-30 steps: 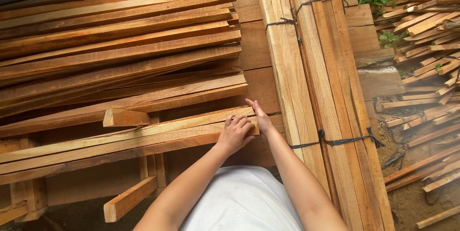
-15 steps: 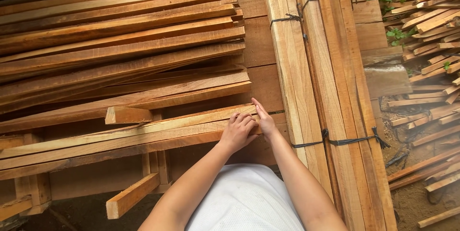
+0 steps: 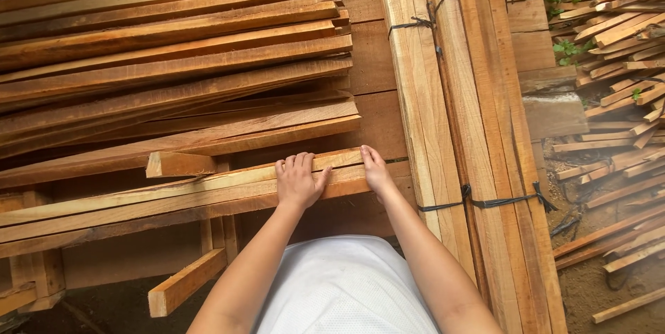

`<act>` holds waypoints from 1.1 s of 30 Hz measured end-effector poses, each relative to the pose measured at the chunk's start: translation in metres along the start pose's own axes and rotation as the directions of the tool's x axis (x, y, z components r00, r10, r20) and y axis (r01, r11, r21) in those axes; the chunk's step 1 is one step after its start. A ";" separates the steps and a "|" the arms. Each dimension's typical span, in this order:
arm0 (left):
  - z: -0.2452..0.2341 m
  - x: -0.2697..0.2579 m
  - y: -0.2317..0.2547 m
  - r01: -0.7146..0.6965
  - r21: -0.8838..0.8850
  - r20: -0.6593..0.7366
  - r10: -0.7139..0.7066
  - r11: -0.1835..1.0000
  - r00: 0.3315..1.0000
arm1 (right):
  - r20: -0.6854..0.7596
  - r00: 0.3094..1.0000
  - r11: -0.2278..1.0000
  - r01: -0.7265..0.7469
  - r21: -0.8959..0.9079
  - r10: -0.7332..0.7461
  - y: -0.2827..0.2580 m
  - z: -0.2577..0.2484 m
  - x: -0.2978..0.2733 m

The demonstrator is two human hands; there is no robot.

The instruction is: Organizing wooden slats and tying them together into a bundle.

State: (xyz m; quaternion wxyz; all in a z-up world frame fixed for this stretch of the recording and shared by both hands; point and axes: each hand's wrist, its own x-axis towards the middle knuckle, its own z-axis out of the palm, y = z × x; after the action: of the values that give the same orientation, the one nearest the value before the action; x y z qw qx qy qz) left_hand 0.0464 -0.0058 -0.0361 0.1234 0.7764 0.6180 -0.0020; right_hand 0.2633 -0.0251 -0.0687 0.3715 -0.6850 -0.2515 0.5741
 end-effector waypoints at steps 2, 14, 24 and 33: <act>0.003 0.001 0.001 0.008 0.002 -0.003 -0.008 1.000 1.000 | -0.014 1.000 1.000 -0.002 -0.022 0.001 0.003 -0.002 0.001; -0.016 0.000 0.005 -0.003 -0.027 0.017 0.004 1.000 1.000 | 0.071 0.997 1.000 0.007 0.022 -0.009 -0.026 -0.002 -0.015; 0.007 0.003 -0.004 0.011 0.010 0.016 -0.011 1.000 1.000 | 0.018 0.994 0.994 0.105 0.016 -0.105 -0.002 -0.003 0.001; -0.012 0.003 0.001 -0.098 -0.096 0.071 0.105 0.991 0.992 | 0.044 0.995 0.994 0.083 0.068 -0.086 0.020 -0.003 0.022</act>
State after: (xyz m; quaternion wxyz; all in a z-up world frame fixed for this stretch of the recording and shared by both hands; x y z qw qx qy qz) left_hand 0.0459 -0.0011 -0.0244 0.1824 0.7997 0.5719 0.0032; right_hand 0.2694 -0.0210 -0.0979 0.4119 -0.6474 -0.2697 0.5818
